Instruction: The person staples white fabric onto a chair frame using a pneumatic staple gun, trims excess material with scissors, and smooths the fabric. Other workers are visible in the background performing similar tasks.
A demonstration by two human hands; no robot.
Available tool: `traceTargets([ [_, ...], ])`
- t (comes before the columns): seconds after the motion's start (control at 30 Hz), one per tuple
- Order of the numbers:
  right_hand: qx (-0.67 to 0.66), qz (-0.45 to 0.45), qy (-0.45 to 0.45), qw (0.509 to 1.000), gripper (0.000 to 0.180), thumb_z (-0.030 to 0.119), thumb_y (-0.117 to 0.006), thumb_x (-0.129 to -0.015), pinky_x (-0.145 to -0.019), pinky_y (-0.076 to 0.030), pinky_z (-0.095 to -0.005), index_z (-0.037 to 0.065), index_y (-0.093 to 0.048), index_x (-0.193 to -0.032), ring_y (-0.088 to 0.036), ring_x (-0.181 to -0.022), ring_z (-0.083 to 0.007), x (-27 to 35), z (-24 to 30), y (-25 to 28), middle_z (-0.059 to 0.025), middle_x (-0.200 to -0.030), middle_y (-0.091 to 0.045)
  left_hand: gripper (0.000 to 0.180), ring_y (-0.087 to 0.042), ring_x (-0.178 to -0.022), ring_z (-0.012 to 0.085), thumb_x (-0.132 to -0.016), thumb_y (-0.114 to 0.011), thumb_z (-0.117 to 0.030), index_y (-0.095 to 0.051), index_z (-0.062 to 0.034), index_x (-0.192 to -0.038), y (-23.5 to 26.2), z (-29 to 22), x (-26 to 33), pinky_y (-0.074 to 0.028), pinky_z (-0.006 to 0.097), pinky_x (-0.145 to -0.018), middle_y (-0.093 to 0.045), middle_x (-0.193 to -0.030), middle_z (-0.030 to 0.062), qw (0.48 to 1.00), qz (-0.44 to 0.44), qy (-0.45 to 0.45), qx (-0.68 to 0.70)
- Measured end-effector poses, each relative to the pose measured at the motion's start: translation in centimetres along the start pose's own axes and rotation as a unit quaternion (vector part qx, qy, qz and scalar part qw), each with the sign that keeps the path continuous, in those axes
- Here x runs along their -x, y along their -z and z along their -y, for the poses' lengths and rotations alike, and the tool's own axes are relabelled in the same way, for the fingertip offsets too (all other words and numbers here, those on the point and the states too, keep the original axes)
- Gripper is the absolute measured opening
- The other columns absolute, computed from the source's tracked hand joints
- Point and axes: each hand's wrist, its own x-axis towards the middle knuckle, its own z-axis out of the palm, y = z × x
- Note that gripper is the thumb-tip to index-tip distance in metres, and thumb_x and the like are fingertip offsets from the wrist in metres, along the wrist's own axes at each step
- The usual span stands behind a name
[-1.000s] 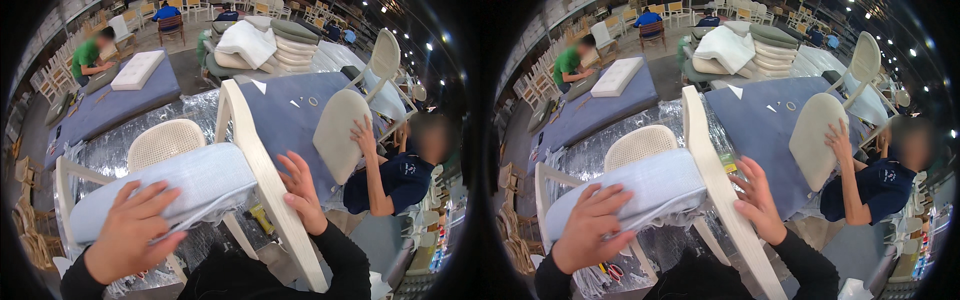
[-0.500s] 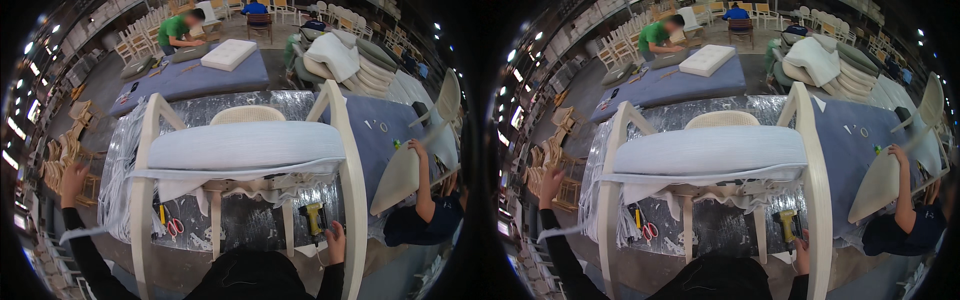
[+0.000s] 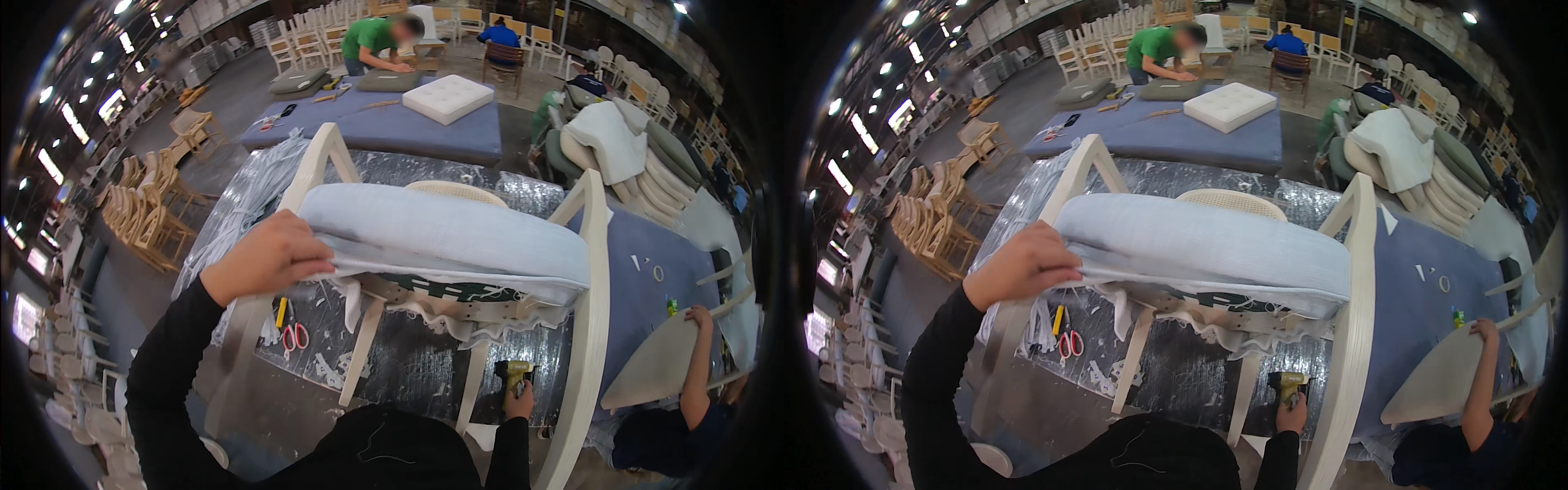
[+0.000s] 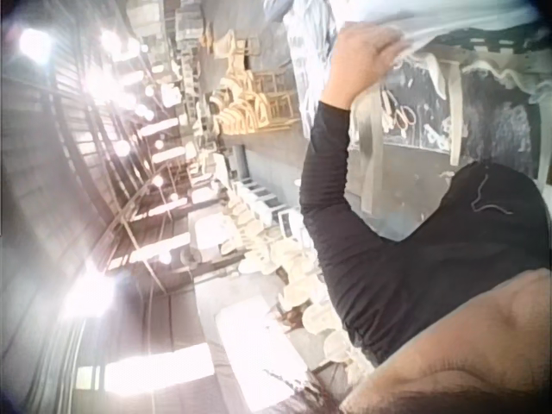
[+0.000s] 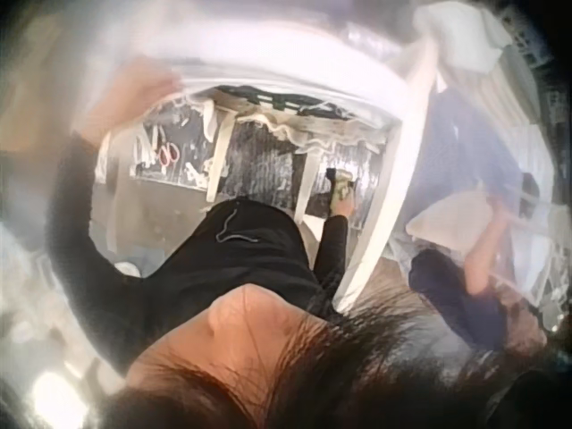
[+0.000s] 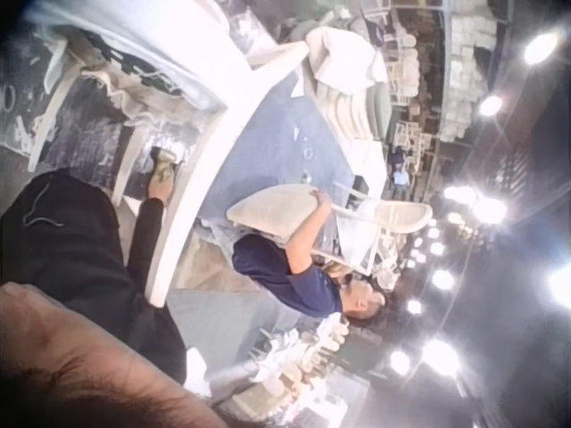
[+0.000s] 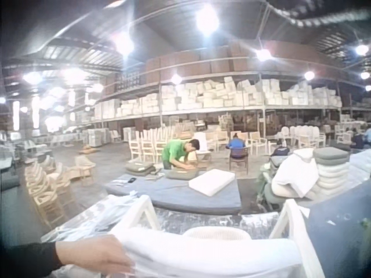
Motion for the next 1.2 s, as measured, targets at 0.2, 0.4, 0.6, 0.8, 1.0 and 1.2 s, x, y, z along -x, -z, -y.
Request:
traceTargets([
  [0.2, 0.067, -0.003, 0.016, 0.998, 0.08, 0.007, -0.081, -0.085, -0.103, -0.057, -0.0569, 0.009, -0.047, -0.158, -0.071, -0.118, -0.0515, 0.9, -0.7, -1.2, -0.0289, -0.122, -0.076, 0.021, -0.069, -0.099, 0.03, -0.095, -0.086, -0.025, -0.08, -0.0058, -0.091, 1.0, 2.4, -0.6, -0.051, 0.045, -0.094, -0.075, -0.1, 0.0091, 0.997, -0.008, 0.032, -0.073],
  [0.4, 0.056, 0.048, -0.055, 0.996, 0.088, 0.007, -0.081, -0.081, -0.105, -0.055, -0.0581, 0.013, -0.041, -0.158, -0.069, -0.12, -0.0544, 0.6, 2.8, 0.4, -0.0293, -0.126, -0.074, 0.03, -0.065, -0.129, 0.0356, -0.095, -0.086, -0.029, -0.077, -0.0032, -0.083, 1.0, 3.6, -0.1, -0.048, 0.048, -0.113, -0.072, -0.135, 0.0146, 0.996, -0.026, 0.057, -0.07],
  [0.6, -0.127, -0.032, -0.144, 0.981, 0.041, 0.025, -0.08, -0.092, -0.084, -0.06, -0.0474, 0.004, -0.066, -0.124, -0.077, -0.093, -0.0382, 0.5, -0.5, 3.1, -0.0248, -0.104, -0.076, 0.034, -0.069, -0.13, 0.044, -0.098, -0.083, -0.029, -0.076, 0.0007, -0.083, -0.3, 6.3, -1.8, -0.047, 0.045, -0.122, -0.062, -0.159, 0.0207, 0.998, 0.005, 0.037, 0.041],
  [0.8, -0.425, 0.062, -0.094, 0.898, 0.02, 0.01, -0.075, -0.1, -0.058, -0.053, -0.0367, 0.0, -0.067, -0.115, -0.067, -0.063, -0.0198, 10.6, 19.1, 3.9, -0.008, -0.078, -0.068, 0.038, -0.074, -0.08, 0.0426, -0.096, -0.082, -0.03, -0.073, 0.0021, -0.078, -0.5, 8.6, -0.5, -0.052, 0.041, -0.119, -0.074, -0.136, 0.0221, 0.999, -0.008, -0.001, 0.052],
  [1.0, -0.552, 0.117, 0.041, 0.825, 0.035, 0.022, -0.066, -0.11, -0.053, -0.043, -0.0299, -0.004, -0.065, -0.134, -0.053, -0.057, -0.0112, 17.9, 43.5, 2.8, -0.0043, -0.078, -0.061, 0.036, -0.073, -0.072, 0.0404, -0.091, -0.084, -0.028, -0.076, 0.0008, -0.072, -1.4, 9.3, -0.5, -0.061, 0.04, -0.1, -0.078, -0.127, 0.0212, 0.995, -0.074, -0.028, 0.066],
  [1.2, -0.473, -0.015, 0.229, 0.851, 0.035, 0.02, -0.068, -0.111, -0.065, -0.046, -0.0269, 0.0, -0.069, -0.139, -0.057, -0.068, -0.0097, 20.9, 54.0, -0.6, -0.0019, -0.079, -0.062, 0.037, -0.075, -0.073, 0.0384, -0.091, -0.083, -0.03, -0.076, -0.0006, -0.068, -1.9, 10.1, -0.8, -0.062, 0.04, -0.086, -0.08, -0.118, 0.021, 0.992, -0.099, -0.055, 0.062],
])
